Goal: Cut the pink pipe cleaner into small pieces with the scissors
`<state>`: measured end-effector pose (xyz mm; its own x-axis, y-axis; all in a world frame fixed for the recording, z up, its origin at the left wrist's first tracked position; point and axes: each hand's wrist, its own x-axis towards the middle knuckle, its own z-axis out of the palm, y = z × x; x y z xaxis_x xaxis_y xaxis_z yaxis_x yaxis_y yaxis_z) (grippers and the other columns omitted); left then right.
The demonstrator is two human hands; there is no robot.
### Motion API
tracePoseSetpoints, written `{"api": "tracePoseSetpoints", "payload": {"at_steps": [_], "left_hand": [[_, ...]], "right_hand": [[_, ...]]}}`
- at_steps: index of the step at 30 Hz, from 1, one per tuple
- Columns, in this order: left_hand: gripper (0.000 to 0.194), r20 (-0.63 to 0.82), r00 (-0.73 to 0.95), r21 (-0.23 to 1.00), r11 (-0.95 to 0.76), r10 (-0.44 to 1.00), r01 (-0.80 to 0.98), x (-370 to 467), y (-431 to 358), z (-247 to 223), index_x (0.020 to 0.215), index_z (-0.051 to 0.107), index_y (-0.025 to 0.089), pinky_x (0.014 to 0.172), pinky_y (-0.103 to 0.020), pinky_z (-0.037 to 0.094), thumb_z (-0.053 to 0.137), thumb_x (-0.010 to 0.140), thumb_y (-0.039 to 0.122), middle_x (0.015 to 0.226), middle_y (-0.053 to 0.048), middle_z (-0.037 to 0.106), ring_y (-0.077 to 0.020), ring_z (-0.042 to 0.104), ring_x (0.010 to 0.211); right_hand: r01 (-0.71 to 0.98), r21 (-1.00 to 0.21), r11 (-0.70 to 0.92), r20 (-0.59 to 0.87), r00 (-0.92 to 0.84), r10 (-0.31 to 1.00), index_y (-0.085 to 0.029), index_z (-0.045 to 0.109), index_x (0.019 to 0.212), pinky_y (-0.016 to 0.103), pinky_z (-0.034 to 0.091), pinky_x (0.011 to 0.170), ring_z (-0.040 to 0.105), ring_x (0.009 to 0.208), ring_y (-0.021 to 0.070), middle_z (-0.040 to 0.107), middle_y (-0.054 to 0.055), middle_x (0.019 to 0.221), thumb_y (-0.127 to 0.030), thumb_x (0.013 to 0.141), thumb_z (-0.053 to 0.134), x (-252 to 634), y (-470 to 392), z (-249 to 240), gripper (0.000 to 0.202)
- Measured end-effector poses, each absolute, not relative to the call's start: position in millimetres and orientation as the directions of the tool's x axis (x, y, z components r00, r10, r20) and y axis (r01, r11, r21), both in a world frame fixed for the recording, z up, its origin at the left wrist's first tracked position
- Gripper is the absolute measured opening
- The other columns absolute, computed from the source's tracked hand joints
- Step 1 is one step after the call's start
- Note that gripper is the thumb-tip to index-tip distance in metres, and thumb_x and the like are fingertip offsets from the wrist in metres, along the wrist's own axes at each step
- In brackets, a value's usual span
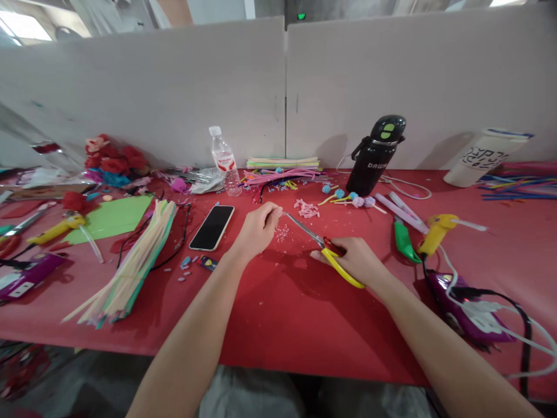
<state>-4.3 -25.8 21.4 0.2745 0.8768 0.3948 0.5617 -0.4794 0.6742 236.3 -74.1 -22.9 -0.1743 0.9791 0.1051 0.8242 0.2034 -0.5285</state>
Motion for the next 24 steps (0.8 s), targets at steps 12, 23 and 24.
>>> {"api": "tracePoseSetpoints", "payload": {"at_steps": [12, 23, 24], "left_hand": [[0.032, 0.365, 0.238, 0.705, -0.434, 0.900, 0.561, -3.6, -28.2, 24.6, 0.072, 0.046, 0.018, 0.050, -0.023, 0.032, 0.034, 0.092, 0.040, 0.059, 0.003, 0.043, -0.0087, 0.040, 0.052], [0.037, 0.368, 0.223, 0.700, -0.427, 0.903, 0.573, -2.7, -26.9, 22.4, 0.067, 0.040, 0.018, 0.053, -0.024, 0.030, 0.032, 0.092, 0.043, 0.058, 0.002, 0.043, -0.0093, 0.040, 0.053], [0.037, 0.368, 0.222, 0.702, -0.427, 0.903, 0.570, -2.6, -27.0, 22.2, 0.066, 0.040, 0.018, 0.053, -0.024, 0.030, 0.032, 0.092, 0.043, 0.058, 0.002, 0.042, -0.0093, 0.040, 0.054]], "right_hand": [[0.833, -0.518, 0.195, 0.121, -0.155, 0.981, -0.019, 0.035, 0.055, 0.024, 0.020, 0.045, 0.028, 0.047, 0.0087, 0.036, -0.003, 0.050, -0.067, 0.072, 0.053, 235.4, -74.1, -21.9, 0.054], [0.833, -0.517, 0.199, 0.119, -0.160, 0.980, -0.020, 0.034, 0.056, 0.023, 0.020, 0.046, 0.029, 0.047, 0.0091, 0.038, -0.003, 0.050, -0.067, 0.071, 0.055, 232.0, -76.7, -17.5, 0.054], [0.837, -0.509, 0.199, 0.125, -0.157, 0.980, -0.020, 0.034, 0.056, 0.023, 0.020, 0.046, 0.030, 0.047, 0.0092, 0.039, -0.003, 0.050, -0.067, 0.071, 0.055, 231.9, -76.7, -17.6, 0.054]]}}
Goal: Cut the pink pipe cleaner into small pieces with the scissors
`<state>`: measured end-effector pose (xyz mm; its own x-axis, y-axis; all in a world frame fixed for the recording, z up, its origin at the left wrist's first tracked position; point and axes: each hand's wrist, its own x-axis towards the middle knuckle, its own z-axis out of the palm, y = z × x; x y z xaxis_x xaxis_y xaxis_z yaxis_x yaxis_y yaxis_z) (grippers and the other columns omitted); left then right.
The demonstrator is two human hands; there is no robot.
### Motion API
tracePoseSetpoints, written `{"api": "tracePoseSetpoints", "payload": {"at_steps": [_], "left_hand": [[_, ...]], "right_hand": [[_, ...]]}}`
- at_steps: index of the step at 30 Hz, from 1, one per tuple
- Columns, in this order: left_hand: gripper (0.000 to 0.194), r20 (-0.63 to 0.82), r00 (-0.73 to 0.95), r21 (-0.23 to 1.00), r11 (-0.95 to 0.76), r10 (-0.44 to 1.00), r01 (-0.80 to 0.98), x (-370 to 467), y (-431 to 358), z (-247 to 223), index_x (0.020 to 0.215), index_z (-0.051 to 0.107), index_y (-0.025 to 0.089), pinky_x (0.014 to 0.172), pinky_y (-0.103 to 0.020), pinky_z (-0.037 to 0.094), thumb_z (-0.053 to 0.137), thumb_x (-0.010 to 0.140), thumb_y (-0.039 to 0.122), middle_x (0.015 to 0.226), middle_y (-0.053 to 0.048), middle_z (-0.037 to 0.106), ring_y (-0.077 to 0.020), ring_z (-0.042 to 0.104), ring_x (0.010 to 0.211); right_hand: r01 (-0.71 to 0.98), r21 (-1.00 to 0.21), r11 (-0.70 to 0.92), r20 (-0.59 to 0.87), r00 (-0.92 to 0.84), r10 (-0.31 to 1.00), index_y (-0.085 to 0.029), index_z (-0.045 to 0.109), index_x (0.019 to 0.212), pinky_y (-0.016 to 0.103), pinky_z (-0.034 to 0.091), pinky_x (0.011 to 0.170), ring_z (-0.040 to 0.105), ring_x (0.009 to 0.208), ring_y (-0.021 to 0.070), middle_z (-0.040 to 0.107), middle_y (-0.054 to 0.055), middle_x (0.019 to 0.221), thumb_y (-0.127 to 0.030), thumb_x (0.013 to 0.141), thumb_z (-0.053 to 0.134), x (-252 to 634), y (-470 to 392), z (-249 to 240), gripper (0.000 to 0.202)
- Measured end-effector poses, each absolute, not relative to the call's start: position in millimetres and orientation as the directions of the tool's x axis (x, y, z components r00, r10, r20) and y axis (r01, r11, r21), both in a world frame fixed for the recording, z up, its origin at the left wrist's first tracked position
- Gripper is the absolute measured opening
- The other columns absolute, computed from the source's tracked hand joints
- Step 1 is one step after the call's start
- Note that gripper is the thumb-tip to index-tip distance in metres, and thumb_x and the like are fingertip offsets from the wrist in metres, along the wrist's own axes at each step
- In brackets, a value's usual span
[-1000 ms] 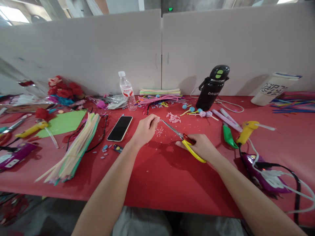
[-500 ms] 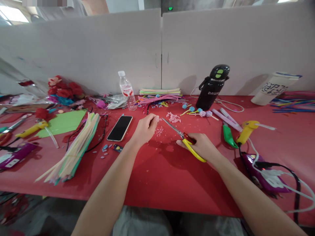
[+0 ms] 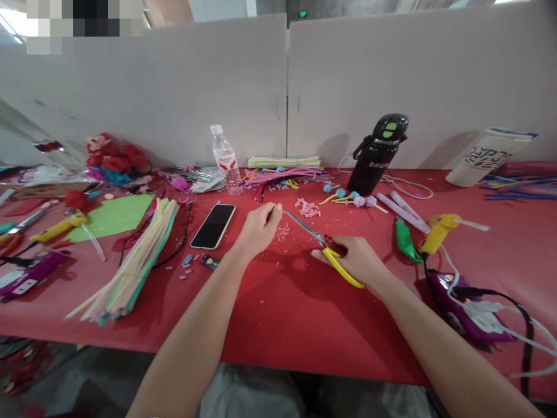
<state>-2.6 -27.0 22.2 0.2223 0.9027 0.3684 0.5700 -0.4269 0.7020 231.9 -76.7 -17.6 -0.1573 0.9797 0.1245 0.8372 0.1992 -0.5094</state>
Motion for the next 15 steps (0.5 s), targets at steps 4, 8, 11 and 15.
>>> {"api": "tracePoseSetpoints", "payload": {"at_steps": [4, 8, 11, 15], "left_hand": [[0.038, 0.364, 0.215, 0.709, -0.419, 0.906, 0.566, -2.1, -27.9, 22.5, 0.066, 0.040, 0.018, 0.052, -0.025, 0.030, 0.032, 0.092, 0.045, 0.058, 0.002, 0.042, -0.0094, 0.039, 0.053], [0.039, 0.358, 0.212, 0.714, -0.413, 0.909, 0.565, -1.8, -28.0, 22.3, 0.066, 0.041, 0.018, 0.052, -0.025, 0.031, 0.032, 0.092, 0.046, 0.057, 0.002, 0.043, -0.0094, 0.039, 0.052], [0.039, 0.361, 0.205, 0.715, -0.412, 0.910, 0.566, -1.5, -27.3, 21.4, 0.066, 0.042, 0.018, 0.052, -0.024, 0.033, 0.032, 0.092, 0.046, 0.057, 0.002, 0.044, -0.0093, 0.040, 0.052], [0.038, 0.360, 0.207, 0.722, -0.412, 0.910, 0.556, -0.5, -27.1, 20.8, 0.068, 0.045, 0.018, 0.054, -0.025, 0.035, 0.032, 0.092, 0.045, 0.059, 0.002, 0.046, -0.0096, 0.044, 0.053]], "right_hand": [[0.854, -0.481, 0.197, 0.138, -0.148, 0.979, -0.020, 0.036, 0.055, 0.023, 0.022, 0.046, 0.030, 0.047, 0.0098, 0.040, -0.002, 0.050, -0.067, 0.071, 0.055, 232.0, -76.2, -18.7, 0.053], [0.861, -0.467, 0.201, 0.143, -0.150, 0.978, -0.020, 0.038, 0.055, 0.023, 0.022, 0.046, 0.030, 0.046, 0.0100, 0.041, -0.002, 0.050, -0.069, 0.071, 0.053, 232.8, -75.5, -20.2, 0.054], [0.860, -0.469, 0.202, 0.142, -0.152, 0.978, -0.020, 0.037, 0.054, 0.023, 0.021, 0.046, 0.031, 0.046, 0.0101, 0.041, -0.002, 0.049, -0.070, 0.072, 0.052, 233.5, -75.1, -21.4, 0.055], [0.852, -0.479, 0.214, 0.151, -0.160, 0.976, -0.020, 0.036, 0.054, 0.023, 0.020, 0.047, 0.031, 0.046, 0.0098, 0.040, -0.002, 0.048, -0.070, 0.072, 0.051, 234.5, -74.2, -23.4, 0.056]]}}
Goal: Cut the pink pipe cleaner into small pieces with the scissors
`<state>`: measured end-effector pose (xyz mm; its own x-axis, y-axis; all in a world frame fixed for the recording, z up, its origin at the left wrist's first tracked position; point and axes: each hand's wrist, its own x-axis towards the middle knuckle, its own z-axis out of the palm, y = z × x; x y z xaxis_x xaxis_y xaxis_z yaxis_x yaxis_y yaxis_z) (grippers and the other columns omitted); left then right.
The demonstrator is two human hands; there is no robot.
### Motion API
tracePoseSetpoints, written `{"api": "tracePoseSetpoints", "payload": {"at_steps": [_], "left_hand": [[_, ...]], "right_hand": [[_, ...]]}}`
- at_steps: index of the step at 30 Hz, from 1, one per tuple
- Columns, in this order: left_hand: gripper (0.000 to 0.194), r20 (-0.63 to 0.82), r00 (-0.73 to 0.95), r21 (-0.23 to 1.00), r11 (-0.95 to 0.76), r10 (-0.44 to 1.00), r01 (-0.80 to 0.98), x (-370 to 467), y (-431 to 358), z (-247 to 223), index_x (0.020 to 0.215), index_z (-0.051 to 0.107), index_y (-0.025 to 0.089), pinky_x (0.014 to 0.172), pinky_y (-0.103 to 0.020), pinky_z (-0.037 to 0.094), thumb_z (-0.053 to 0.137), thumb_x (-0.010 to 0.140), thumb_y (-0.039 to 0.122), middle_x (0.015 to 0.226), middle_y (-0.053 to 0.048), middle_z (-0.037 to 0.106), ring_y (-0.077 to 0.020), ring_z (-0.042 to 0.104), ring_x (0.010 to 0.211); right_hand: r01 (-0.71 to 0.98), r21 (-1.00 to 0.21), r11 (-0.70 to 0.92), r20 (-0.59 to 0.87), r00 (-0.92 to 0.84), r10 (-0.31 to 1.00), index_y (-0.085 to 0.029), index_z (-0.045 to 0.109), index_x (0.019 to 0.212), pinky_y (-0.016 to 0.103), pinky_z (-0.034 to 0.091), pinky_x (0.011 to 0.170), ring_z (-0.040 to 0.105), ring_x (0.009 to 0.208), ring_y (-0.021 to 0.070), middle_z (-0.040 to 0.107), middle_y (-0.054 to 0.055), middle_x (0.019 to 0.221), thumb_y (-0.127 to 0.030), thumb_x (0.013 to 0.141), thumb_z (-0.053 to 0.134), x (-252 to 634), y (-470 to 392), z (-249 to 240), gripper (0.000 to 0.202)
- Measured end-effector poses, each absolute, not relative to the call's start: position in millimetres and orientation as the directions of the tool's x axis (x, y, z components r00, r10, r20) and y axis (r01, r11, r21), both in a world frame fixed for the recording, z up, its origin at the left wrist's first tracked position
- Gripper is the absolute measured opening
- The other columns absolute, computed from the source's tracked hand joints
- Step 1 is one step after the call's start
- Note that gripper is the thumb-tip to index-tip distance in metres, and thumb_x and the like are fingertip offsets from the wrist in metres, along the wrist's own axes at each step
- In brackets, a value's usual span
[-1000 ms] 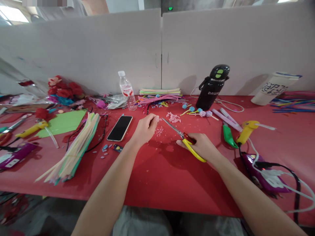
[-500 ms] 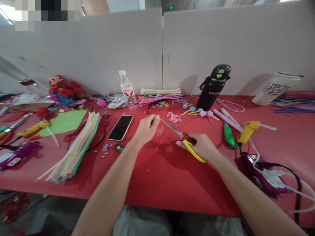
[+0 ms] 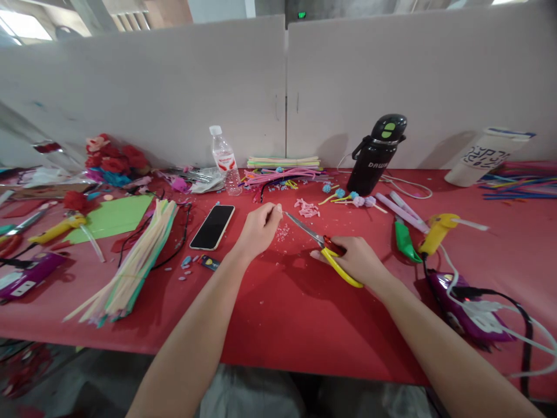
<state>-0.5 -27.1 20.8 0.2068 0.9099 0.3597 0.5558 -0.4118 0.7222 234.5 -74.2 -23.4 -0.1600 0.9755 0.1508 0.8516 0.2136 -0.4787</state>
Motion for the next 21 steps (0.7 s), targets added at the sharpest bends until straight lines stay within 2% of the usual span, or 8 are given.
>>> {"api": "tracePoseSetpoints", "payload": {"at_steps": [12, 21], "left_hand": [[0.038, 0.323, 0.182, 0.812, -0.371, 0.929, 0.451, 1.3, -25.7, 20.7, 0.072, 0.048, 0.018, 0.054, -0.023, 0.037, 0.034, 0.092, 0.047, 0.060, 0.001, 0.050, -0.0101, 0.047, 0.056], [0.039, 0.346, 0.195, 0.783, -0.397, 0.918, 0.479, 1.3, -27.5, 23.1, 0.068, 0.046, 0.017, 0.055, -0.023, 0.036, 0.034, 0.092, 0.046, 0.059, 0.002, 0.048, -0.0093, 0.046, 0.054]], "right_hand": [[0.829, -0.527, 0.189, 0.158, -0.123, 0.980, -0.019, 0.035, 0.056, 0.022, 0.021, 0.046, 0.029, 0.048, 0.0087, 0.037, -0.003, 0.050, -0.066, 0.072, 0.056, 233.6, -75.3, -20.7, 0.053], [0.833, -0.512, 0.209, 0.168, -0.141, 0.976, -0.019, 0.038, 0.054, 0.022, 0.021, 0.045, 0.029, 0.048, 0.0088, 0.037, -0.003, 0.049, -0.066, 0.072, 0.055, 235.0, -74.4, -24.6, 0.053]]}}
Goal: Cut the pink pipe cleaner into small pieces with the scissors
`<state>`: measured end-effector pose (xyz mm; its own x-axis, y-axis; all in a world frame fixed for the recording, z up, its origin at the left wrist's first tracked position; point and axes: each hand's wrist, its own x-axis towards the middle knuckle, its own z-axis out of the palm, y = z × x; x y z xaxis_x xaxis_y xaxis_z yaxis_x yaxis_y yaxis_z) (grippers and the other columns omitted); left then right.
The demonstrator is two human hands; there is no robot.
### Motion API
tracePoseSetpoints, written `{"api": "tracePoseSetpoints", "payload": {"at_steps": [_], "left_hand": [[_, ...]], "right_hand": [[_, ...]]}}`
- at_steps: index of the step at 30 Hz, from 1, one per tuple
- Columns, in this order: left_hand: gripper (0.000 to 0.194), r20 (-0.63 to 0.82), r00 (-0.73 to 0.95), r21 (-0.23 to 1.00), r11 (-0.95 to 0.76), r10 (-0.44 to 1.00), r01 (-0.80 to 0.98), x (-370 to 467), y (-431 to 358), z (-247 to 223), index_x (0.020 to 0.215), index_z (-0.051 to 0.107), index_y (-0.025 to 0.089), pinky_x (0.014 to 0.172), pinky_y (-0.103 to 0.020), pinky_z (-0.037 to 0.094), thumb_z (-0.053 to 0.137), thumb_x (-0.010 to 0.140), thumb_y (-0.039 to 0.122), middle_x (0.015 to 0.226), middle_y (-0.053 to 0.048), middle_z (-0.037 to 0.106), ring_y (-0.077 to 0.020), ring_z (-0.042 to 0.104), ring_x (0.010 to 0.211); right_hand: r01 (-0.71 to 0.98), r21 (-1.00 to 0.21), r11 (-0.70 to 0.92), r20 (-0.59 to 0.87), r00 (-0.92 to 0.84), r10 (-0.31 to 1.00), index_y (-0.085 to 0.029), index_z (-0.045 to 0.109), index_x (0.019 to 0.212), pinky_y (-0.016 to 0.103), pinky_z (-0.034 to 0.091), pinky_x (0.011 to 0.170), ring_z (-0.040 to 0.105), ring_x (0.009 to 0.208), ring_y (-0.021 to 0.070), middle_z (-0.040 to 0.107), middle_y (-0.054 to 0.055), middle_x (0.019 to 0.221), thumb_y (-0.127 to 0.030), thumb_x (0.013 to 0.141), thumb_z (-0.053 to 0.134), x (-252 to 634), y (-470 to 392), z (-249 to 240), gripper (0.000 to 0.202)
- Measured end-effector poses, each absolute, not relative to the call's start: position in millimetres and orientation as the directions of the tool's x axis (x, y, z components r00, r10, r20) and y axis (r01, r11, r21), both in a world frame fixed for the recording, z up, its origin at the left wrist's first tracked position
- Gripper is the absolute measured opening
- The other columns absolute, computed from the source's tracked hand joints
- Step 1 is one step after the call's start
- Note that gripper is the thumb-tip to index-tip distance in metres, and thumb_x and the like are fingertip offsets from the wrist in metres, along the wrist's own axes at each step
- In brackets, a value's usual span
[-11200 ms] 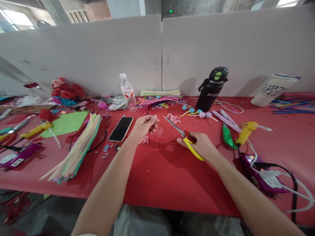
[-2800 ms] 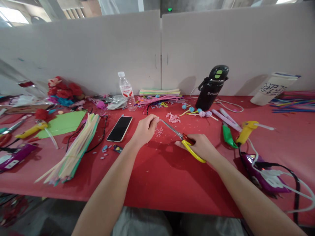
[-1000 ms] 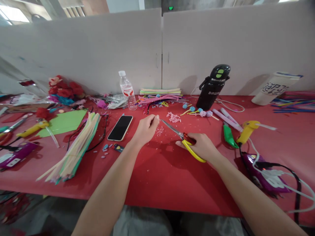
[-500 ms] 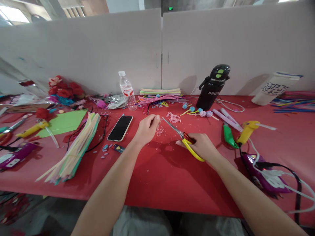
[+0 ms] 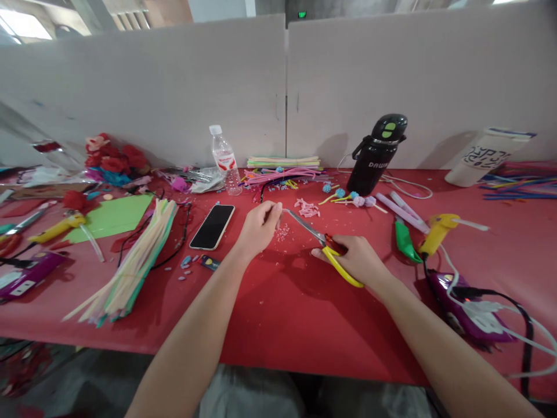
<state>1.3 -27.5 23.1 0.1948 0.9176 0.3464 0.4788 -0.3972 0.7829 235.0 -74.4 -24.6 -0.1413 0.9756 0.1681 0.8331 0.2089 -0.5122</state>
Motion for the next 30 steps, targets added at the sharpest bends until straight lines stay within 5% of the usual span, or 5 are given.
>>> {"api": "tracePoseSetpoints", "payload": {"at_steps": [30], "left_hand": [[0.036, 0.374, 0.213, 0.753, -0.430, 0.903, 0.499, -0.4, -25.8, 21.1, 0.068, 0.045, 0.018, 0.059, -0.025, 0.037, 0.036, 0.092, 0.043, 0.061, 0.002, 0.048, -0.0102, 0.047, 0.057]], "right_hand": [[0.839, -0.502, 0.211, 0.151, -0.155, 0.976, -0.019, 0.040, 0.054, 0.023, 0.021, 0.046, 0.033, 0.047, 0.0099, 0.041, -0.001, 0.048, -0.070, 0.073, 0.049, 236.0, -73.6, -25.4, 0.055]]}}
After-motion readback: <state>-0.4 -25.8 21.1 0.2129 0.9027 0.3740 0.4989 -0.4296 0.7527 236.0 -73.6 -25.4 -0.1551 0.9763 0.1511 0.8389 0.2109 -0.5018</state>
